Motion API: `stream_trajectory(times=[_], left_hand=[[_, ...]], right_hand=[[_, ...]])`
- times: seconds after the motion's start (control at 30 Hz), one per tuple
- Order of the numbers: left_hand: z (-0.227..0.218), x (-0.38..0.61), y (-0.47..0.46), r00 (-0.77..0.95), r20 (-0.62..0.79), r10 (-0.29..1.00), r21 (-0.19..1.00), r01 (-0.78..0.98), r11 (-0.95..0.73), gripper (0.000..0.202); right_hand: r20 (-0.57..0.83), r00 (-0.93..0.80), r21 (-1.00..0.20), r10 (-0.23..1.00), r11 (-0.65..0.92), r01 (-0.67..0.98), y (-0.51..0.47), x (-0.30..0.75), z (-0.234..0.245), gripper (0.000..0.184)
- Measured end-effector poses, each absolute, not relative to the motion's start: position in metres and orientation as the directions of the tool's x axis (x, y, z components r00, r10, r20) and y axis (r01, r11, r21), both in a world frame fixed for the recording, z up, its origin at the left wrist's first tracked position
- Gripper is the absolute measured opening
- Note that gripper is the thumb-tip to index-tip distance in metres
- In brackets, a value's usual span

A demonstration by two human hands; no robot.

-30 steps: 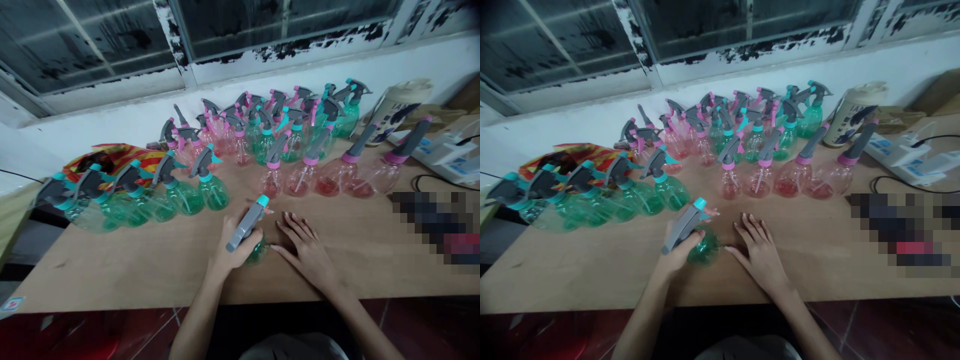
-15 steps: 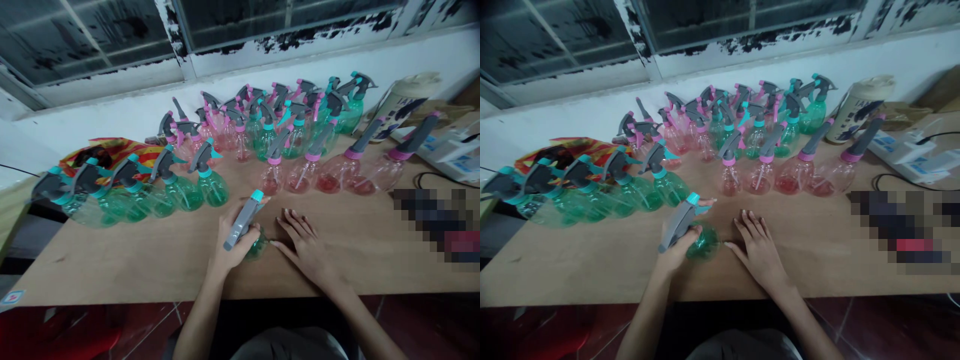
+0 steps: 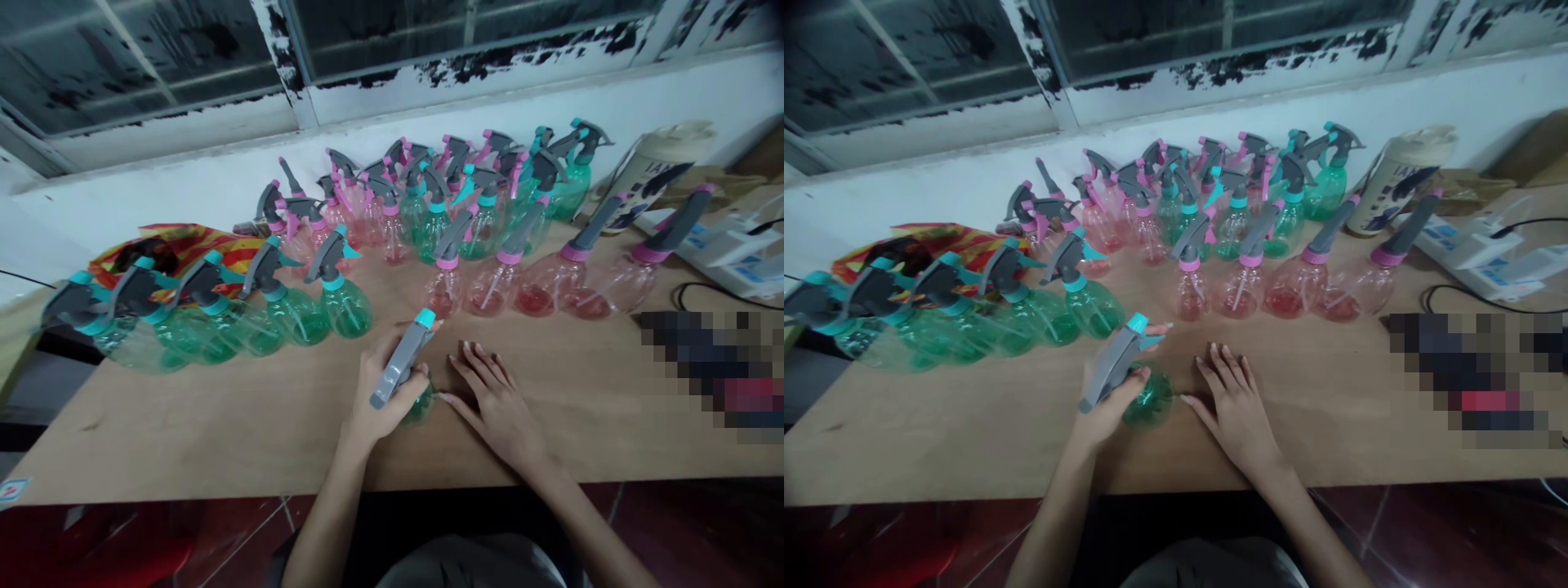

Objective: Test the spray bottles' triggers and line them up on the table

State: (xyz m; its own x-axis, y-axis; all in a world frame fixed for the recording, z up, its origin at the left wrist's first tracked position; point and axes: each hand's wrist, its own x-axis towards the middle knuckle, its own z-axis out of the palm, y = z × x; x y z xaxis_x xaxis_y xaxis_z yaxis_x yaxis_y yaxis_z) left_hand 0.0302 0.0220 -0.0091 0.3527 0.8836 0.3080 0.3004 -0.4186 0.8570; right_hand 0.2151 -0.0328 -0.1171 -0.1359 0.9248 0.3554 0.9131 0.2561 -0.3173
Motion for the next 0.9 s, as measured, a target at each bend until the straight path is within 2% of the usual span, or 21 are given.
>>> stream_trajectory(times=[0.37, 0.63, 0.8, 0.9], left_hand=[[-0.0060, 0.0320, 0.0224, 0.375, 0.339, 0.863, 0.858, 0.253, -0.447, 0.036], [-0.0031, 0.0360, 0.0176, 0.255, 0.351, 0.901, 0.866, 0.278, -0.416, 0.007], [-0.0060, 0.0370, 0.0155, 0.245, 0.329, 0.912, 0.871, 0.294, -0.394, 0.034], [-0.0083, 0.0361, 0.0147, 0.245, 0.288, 0.926, 0.884, 0.304, -0.355, 0.038]], right_hand=[[0.344, -0.165, -0.265, 0.925, 0.264, 0.927, -0.0325, 0.2123, -0.1145, 0.052], [0.341, -0.168, -0.268, 0.925, 0.267, 0.926, -0.0324, 0.2126, -0.1149, 0.052], [0.339, -0.170, -0.259, 0.925, 0.265, 0.929, -0.0321, 0.2122, -0.1164, 0.051], [0.340, -0.173, -0.256, 0.925, 0.268, 0.929, -0.0323, 0.2118, -0.1162, 0.052]])
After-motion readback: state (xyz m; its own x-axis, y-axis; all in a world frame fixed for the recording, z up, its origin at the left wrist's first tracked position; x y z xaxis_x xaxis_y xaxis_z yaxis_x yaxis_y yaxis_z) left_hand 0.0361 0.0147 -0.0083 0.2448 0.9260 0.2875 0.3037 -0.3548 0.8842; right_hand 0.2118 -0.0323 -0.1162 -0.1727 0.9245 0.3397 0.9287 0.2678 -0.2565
